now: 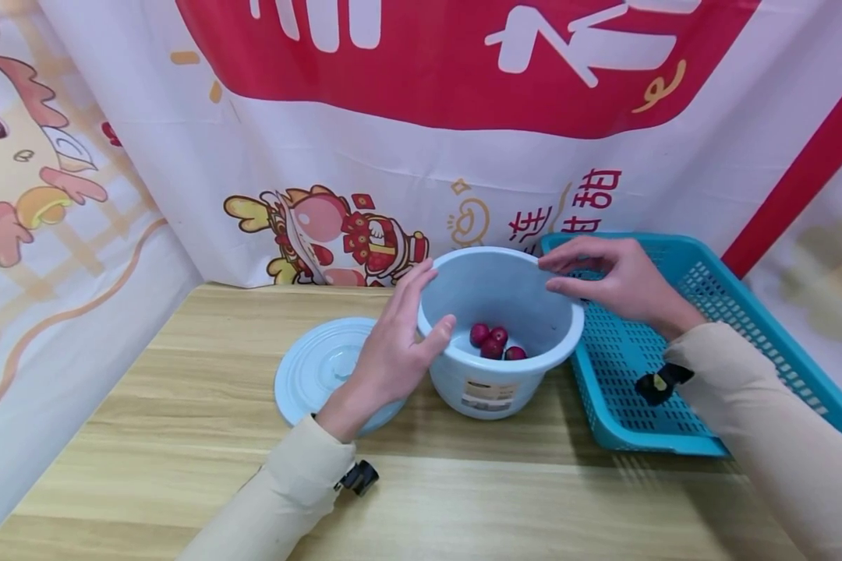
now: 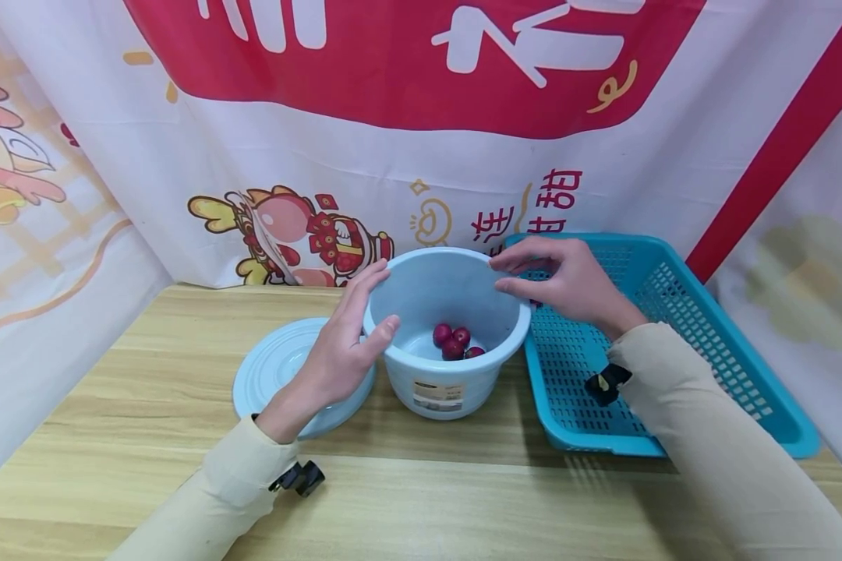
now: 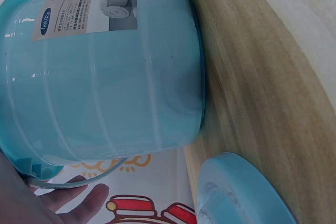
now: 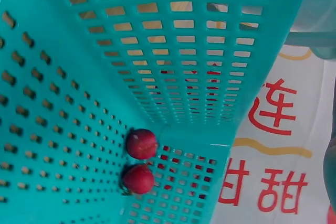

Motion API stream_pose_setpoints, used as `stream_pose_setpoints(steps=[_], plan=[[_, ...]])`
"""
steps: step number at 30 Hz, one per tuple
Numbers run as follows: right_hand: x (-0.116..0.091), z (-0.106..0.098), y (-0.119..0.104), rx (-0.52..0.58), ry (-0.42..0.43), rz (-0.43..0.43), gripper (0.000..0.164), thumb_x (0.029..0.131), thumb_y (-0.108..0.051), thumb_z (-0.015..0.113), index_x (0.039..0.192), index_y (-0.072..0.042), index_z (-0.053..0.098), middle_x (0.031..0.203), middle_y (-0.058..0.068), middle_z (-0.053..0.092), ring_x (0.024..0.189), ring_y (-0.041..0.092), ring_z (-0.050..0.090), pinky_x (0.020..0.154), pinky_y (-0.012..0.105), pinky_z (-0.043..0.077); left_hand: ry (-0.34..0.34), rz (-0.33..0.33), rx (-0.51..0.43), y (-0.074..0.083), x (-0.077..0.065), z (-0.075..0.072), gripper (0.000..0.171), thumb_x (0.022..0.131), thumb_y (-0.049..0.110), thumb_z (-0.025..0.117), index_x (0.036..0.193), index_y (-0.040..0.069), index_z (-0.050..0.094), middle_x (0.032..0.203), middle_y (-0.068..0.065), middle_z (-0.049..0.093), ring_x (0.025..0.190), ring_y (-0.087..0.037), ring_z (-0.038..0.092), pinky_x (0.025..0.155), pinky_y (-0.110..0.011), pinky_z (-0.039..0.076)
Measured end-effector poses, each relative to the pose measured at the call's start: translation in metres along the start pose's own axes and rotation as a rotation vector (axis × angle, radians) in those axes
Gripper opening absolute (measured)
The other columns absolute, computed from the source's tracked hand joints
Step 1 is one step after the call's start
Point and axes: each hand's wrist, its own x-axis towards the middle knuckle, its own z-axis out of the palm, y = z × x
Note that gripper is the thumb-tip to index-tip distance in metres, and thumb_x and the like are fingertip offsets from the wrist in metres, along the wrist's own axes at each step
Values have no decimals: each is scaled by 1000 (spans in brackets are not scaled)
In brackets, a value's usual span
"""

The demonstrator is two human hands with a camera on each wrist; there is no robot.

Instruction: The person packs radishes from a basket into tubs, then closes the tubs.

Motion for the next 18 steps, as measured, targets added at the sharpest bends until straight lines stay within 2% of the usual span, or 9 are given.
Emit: stream_pose_setpoints(steps=[5,8,11,14,18], plan=[[0,-3,12,95,56,96,39,93,-25,83,130,-13,75,119,-7,77,101,10,76,76,28,66,0,-1,3,-1,0,0,79,99,56,47,167,18,31,177,10,20,163,-22,28,122,-65,40],[0,-5,22,83,104,171,44,95,-36,80,133,-16,74,124,-11,75,110,7,70,80,22,63,-1,-5,3,-1,-1,0,79,99,56,47,167,19,31,177,11,20,163,-22,28,122,-65,40],[0,-8,30,72,150,234,50,94,-46,78,136,-19,72,130,-8,73,119,10,63,84,18,60,-4,-4,4,-1,0,1,79,99,56,46,167,19,30,177,11,19,163,-22,28,122,-65,40],[1,-11,38,69,176,283,55,94,-52,76,138,-20,71,134,-5,71,122,12,60,85,17,58,-6,-1,4,-1,0,0,79,99,56,46,167,19,30,178,9,19,163,-22,28,122,-65,40],[4,-16,48,71,182,343,59,94,-55,74,141,-19,69,133,-7,70,122,10,58,89,20,55,-4,1,3,-1,0,0,79,100,56,46,167,18,30,178,8,20,163,-22,28,122,-65,40]])
